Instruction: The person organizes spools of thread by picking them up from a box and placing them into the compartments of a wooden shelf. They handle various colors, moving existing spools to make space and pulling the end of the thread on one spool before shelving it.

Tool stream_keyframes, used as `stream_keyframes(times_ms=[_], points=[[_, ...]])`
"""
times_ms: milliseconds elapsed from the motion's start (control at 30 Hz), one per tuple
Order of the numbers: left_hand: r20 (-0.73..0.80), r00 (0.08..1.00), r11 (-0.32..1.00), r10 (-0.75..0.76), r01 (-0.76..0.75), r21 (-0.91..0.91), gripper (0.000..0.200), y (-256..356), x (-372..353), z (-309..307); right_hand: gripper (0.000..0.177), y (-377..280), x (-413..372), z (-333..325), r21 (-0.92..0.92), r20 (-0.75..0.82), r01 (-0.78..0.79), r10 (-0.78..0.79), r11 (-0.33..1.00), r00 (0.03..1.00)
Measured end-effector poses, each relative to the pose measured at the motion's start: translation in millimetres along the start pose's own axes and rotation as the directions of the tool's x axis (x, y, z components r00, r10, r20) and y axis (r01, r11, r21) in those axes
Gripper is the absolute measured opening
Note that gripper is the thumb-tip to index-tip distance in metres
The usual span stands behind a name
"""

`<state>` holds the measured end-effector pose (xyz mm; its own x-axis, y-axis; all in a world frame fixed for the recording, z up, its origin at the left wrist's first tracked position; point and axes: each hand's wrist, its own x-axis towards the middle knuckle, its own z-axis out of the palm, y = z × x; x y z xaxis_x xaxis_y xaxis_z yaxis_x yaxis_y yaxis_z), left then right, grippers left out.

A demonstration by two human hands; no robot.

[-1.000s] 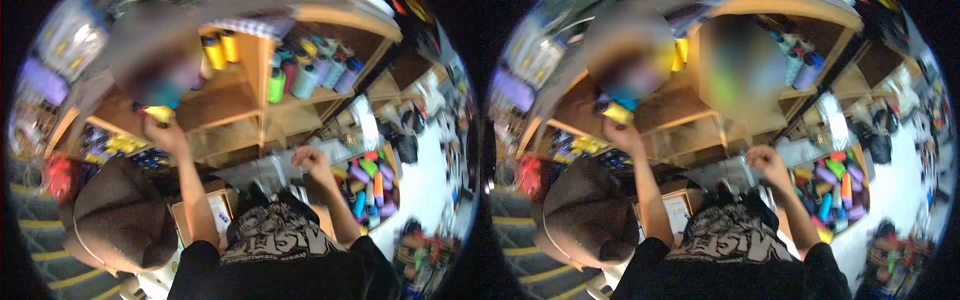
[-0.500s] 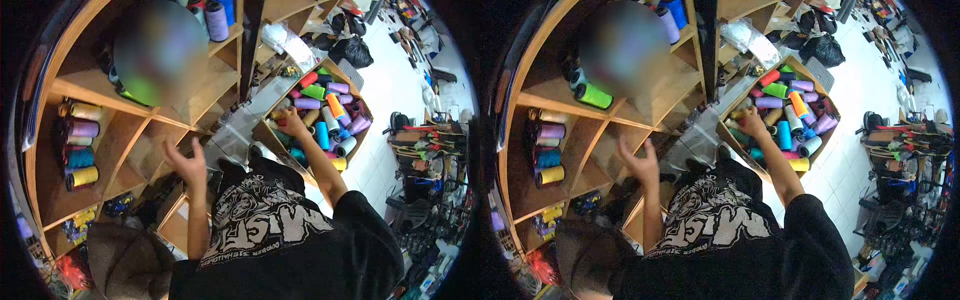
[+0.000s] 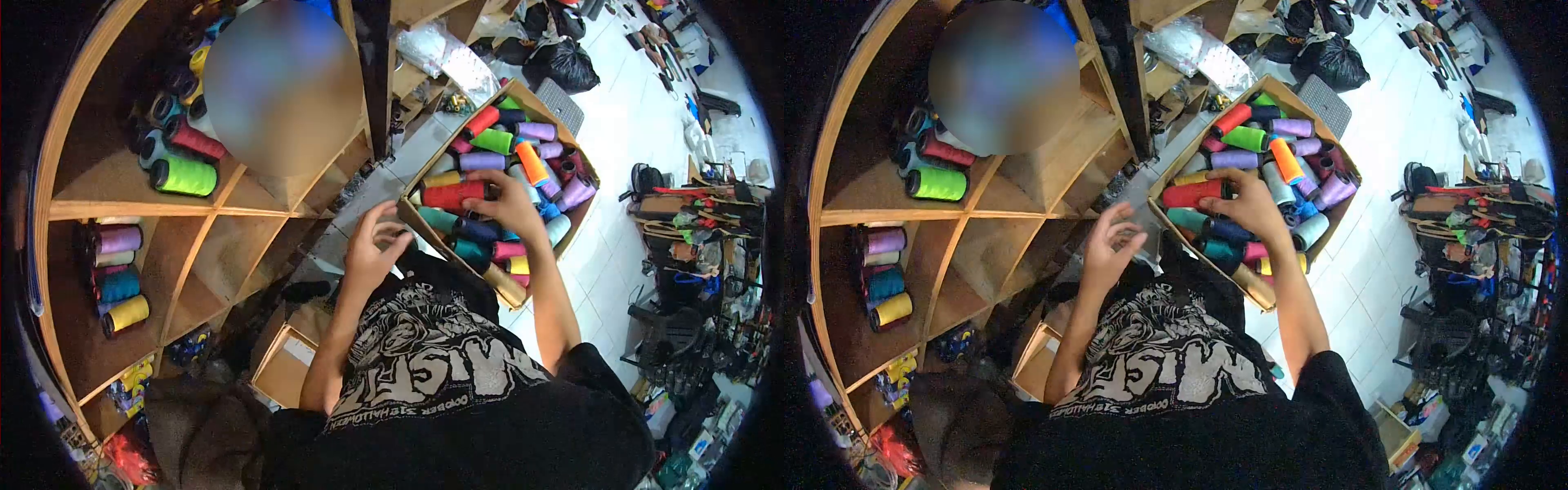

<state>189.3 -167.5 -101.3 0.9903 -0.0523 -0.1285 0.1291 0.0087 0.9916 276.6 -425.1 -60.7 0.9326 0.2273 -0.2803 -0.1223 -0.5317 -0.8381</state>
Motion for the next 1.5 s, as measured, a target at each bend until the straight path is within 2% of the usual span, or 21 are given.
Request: stream_keyframes(times_ms=[33, 100, 133, 200, 233, 333, 367, 467, 567, 667, 767, 867, 900, 967, 1067, 1100, 1200, 1233, 1333, 1433, 1500], points=[[0.025, 1.000, 0.986, 0.000, 0.004, -0.169, 0.062, 17, 2, 8, 0.038, -21, -11, -9, 0.038, 0.059, 0.075, -0.077, 0.996, 0.995], [0.108, 0.994, 0.904, 0.006, 0.041, -0.425, 0.064, 55, 5, 14, 0.040, -54, -28, -12, 0.271, 0.065, 0.148, -0.172, 0.951, 0.983], [0.106, 0.994, 0.906, 0.031, 0.017, -0.424, 0.063, 67, 6, 14, 0.042, -67, -33, -12, 0.382, 0.061, 0.183, -0.223, 0.906, 0.973], [0.090, 0.993, 0.906, 0.077, -0.032, -0.422, 0.059, 83, 5, 13, 0.041, -85, -37, -12, 0.301, 0.053, 0.317, -0.348, 0.899, 0.936], [0.081, 0.996, 0.939, 0.031, -0.002, -0.343, 0.055, 88, 4, 5, 0.041, -95, -37, -13, 0.240, 0.056, 0.385, -0.409, 0.891, 0.911], [-0.026, 0.989, 0.957, 0.148, -0.150, -0.249, 0.050, 114, -4, -3, 0.040, -118, -35, -6, 0.143, 0.002, 0.584, -0.591, 0.799, 0.807], [-0.066, 0.969, 0.953, 0.238, -0.246, -0.178, 0.048, 121, -7, -5, 0.040, -124, -35, -3, 0.105, -0.017, 0.612, -0.614, 0.784, 0.789], [-0.137, 0.948, 0.957, 0.287, -0.291, -0.010, 0.048, 125, -17, -15, 0.029, -139, -35, 9, 0.066, -0.030, 0.635, -0.635, 0.769, 0.772], [-0.248, 0.942, 0.965, 0.225, -0.250, -0.074, 0.048, 127, -23, -18, 0.016, -138, -28, 28, 0.171, -0.116, 0.624, -0.614, 0.762, 0.781], [-0.350, 0.892, 0.957, 0.285, -0.284, 0.055, 0.048, 120, -26, -22, 0.012, -143, -16, 37, 0.021, -0.157, 0.717, -0.706, 0.697, 0.691], [-0.460, 0.866, 0.980, 0.196, -0.181, 0.076, 0.048, 105, -30, -40, 0.009, -157, -20, 40, 0.204, -0.169, 0.700, -0.680, 0.685, 0.714], [-0.604, 0.750, 0.953, 0.269, -0.299, 0.053, 0.045, 105, -30, -48, 0.011, -165, -26, 43, 0.276, -0.077, 0.656, -0.664, 0.702, 0.743], [-0.629, 0.695, 0.936, 0.348, -0.292, 0.196, 0.045, 103, -31, -53, 0.011, -166, -29, 44, 0.290, -0.033, 0.616, -0.636, 0.732, 0.771], [-0.684, 0.640, 0.936, 0.350, -0.276, 0.221, 0.045, 103, -34, -62, 0.011, -165, -30, 52, 0.335, 0.008, 0.587, -0.625, 0.737, 0.781], [-0.730, 0.600, 0.934, 0.328, -0.323, 0.154, 0.048, 110, -40, -69, 0.009, -160, -26, 57, 0.309, 0.238, 0.461, -0.538, 0.831, 0.809], [-0.735, 0.590, 0.932, 0.334, -0.324, 0.163, 0.047, 113, -43, -71, 0.015, -147, -22, 60, 0.244, 0.317, 0.390, -0.453, 0.888, 0.834], [-0.741, 0.580, 0.926, 0.339, -0.343, 0.155, 0.047, 119, -48, -73, 0.037, -157, -12, 94, 0.287, 0.075, 0.440, -0.478, 0.851, 0.875], [-0.740, 0.582, 0.925, 0.338, -0.352, 0.146, 0.047, 120, -50, -72, 0.057, -152, -2, 100, 0.274, 0.156, 0.426, -0.477, 0.862, 0.865], [-0.721, 0.598, 0.907, 0.348, -0.410, 0.098, 0.048, 119, -52, -71, 0.045, -162, 18, 126, 0.501, 0.240, 0.299, -0.462, 0.812, 0.854], [-0.721, 0.591, 0.911, 0.361, -0.390, 0.137, 0.047, 122, -53, -71, 0.031, -175, 31, 135, 0.578, 0.542, 0.108, -0.480, 0.809, 0.690], [-0.756, 0.539, 0.922, 0.371, -0.308, 0.233, 0.046, 124, -53, -76, 0.024, -174, 24, 131, 0.431, 0.484, 0.253, -0.458, 0.866, 0.745]])
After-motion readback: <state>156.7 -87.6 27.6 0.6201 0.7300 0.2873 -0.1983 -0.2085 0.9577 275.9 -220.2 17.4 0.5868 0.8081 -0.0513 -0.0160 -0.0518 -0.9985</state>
